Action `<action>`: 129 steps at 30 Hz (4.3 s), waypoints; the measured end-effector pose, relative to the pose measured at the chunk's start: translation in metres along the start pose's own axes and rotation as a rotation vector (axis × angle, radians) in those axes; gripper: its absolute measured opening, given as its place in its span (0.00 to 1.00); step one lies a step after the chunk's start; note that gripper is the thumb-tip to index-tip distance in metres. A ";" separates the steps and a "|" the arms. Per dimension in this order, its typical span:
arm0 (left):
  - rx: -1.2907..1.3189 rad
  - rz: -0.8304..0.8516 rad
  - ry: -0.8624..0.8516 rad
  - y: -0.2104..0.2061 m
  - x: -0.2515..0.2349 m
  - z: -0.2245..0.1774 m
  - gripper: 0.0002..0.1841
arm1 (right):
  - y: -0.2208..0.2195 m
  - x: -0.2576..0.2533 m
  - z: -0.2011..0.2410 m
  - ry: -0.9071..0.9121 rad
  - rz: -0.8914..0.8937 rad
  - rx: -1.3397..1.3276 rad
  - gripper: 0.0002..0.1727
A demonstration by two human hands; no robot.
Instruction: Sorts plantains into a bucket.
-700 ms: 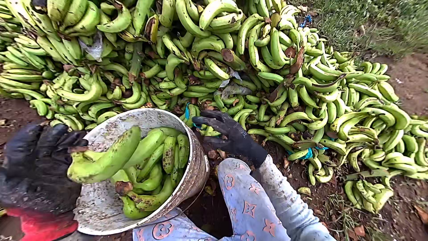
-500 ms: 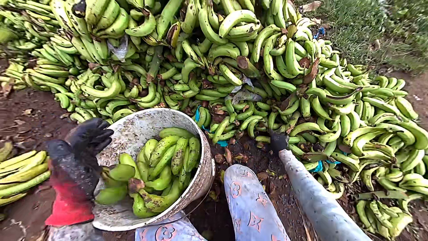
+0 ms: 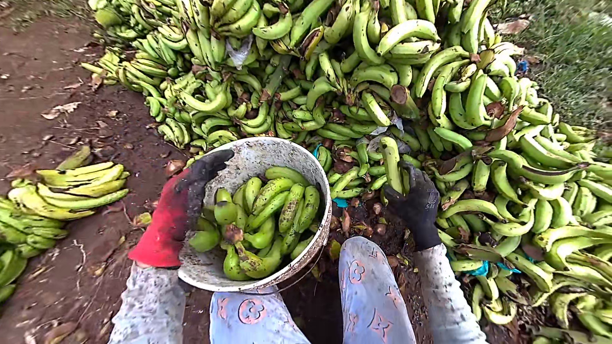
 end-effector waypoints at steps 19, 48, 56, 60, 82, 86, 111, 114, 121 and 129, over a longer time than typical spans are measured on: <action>0.084 0.195 0.218 -0.022 0.005 -0.008 0.14 | -0.190 -0.078 -0.168 -0.222 0.640 0.610 0.61; -0.006 0.249 0.010 -0.030 0.008 -0.034 0.19 | -0.287 -0.090 -0.055 0.147 0.718 0.510 0.48; 0.112 0.058 0.015 -0.011 0.014 -0.030 0.10 | -0.288 -0.073 -0.059 0.192 0.800 0.574 0.27; 0.078 -0.059 -0.030 0.000 0.019 -0.030 0.11 | -0.240 0.019 -0.089 0.079 0.912 0.567 0.37; 0.489 -0.297 -0.150 0.016 0.045 -0.040 0.19 | 0.099 -0.011 0.197 0.742 -0.256 -0.332 0.20; 0.316 -0.457 -0.221 0.030 0.054 -0.047 0.24 | 0.004 0.002 0.244 0.946 0.250 -0.423 0.26; -0.748 0.371 -0.108 -0.067 -0.050 -0.119 0.31 | -0.037 0.083 0.190 0.908 0.516 -0.687 0.14; -0.922 0.382 -0.019 -0.087 -0.071 -0.093 0.34 | -0.045 0.048 0.116 0.469 0.215 -1.134 0.13; -0.773 -0.312 0.240 0.038 0.013 -0.082 0.32 | -0.157 -0.069 -0.090 -0.095 0.446 -0.012 0.33; -0.714 -0.083 0.281 0.014 0.023 0.000 0.36 | -0.247 -0.108 -0.128 -0.165 0.711 0.522 0.51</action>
Point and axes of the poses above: each hand's wrist, its own x-axis away from the middle knuckle, its own y-axis out of the back of the hand, z = x × y, the point moved 9 cm from there along -x, towards the middle knuckle, and after that the axes turned 6 degrees about z, right-handed, at the moved point
